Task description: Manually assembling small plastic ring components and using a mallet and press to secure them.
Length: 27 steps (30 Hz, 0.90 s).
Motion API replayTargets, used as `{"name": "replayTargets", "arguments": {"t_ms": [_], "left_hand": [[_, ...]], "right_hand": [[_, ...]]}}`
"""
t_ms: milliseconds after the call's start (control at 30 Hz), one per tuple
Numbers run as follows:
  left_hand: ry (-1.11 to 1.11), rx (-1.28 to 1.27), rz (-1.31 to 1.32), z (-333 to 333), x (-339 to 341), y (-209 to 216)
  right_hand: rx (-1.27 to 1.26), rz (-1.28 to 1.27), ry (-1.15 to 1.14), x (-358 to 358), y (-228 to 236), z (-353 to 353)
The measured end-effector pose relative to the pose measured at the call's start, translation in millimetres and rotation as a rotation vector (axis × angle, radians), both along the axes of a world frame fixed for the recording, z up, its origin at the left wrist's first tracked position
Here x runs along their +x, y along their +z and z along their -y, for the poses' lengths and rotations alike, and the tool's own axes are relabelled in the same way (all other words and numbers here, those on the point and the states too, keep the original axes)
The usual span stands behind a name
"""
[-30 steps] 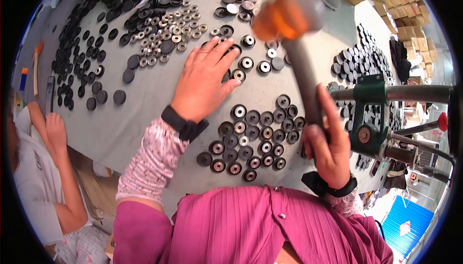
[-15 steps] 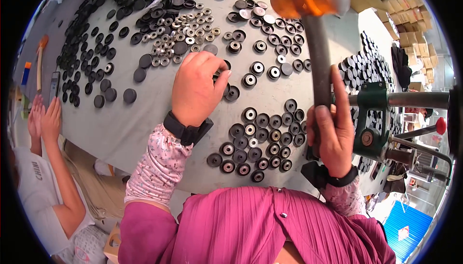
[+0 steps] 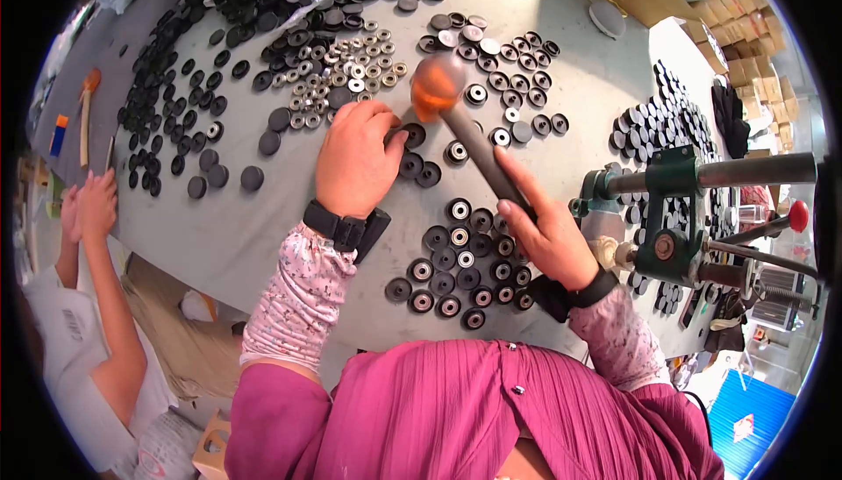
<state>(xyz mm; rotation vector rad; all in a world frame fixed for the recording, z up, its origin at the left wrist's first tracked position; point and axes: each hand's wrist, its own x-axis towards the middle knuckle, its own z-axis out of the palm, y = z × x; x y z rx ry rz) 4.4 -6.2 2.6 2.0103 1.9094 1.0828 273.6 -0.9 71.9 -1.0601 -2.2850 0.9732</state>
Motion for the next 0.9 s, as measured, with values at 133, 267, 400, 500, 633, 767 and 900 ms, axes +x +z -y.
{"name": "replayTargets", "arguments": {"t_ms": [133, 267, 400, 500, 633, 767, 900], "left_hand": [[-0.004, 0.057, 0.031, -1.5, -0.2, 4.2], [-0.121, -0.031, 0.08, -17.0, 25.0, 30.5], [-0.349, -0.015, -0.019, -82.0, 80.7, 21.2], [-0.508, -0.034, -0.184, -108.8, 101.3, 5.4], [-0.553, -0.09, -0.234, -126.9, 97.1, -7.4], [-0.464, -0.15, -0.253, -115.0, 85.7, 7.2], [-0.236, -0.306, 0.199, -92.8, 55.3, 31.9]], "right_hand": [[-0.671, -0.264, -0.264, 14.2, 31.2, 27.4], [-0.429, -0.503, -0.33, 46.4, 43.5, 51.1], [-0.409, -0.576, -0.377, 70.2, 48.4, 65.7], [-0.485, -0.519, -0.376, 86.3, 40.8, 77.0], [-0.426, -0.417, -0.374, 109.0, 31.5, 88.4], [-0.453, -0.393, -0.364, 118.1, 23.3, 89.9], [-0.607, -0.387, -0.386, 105.2, 28.7, 81.5]]}}
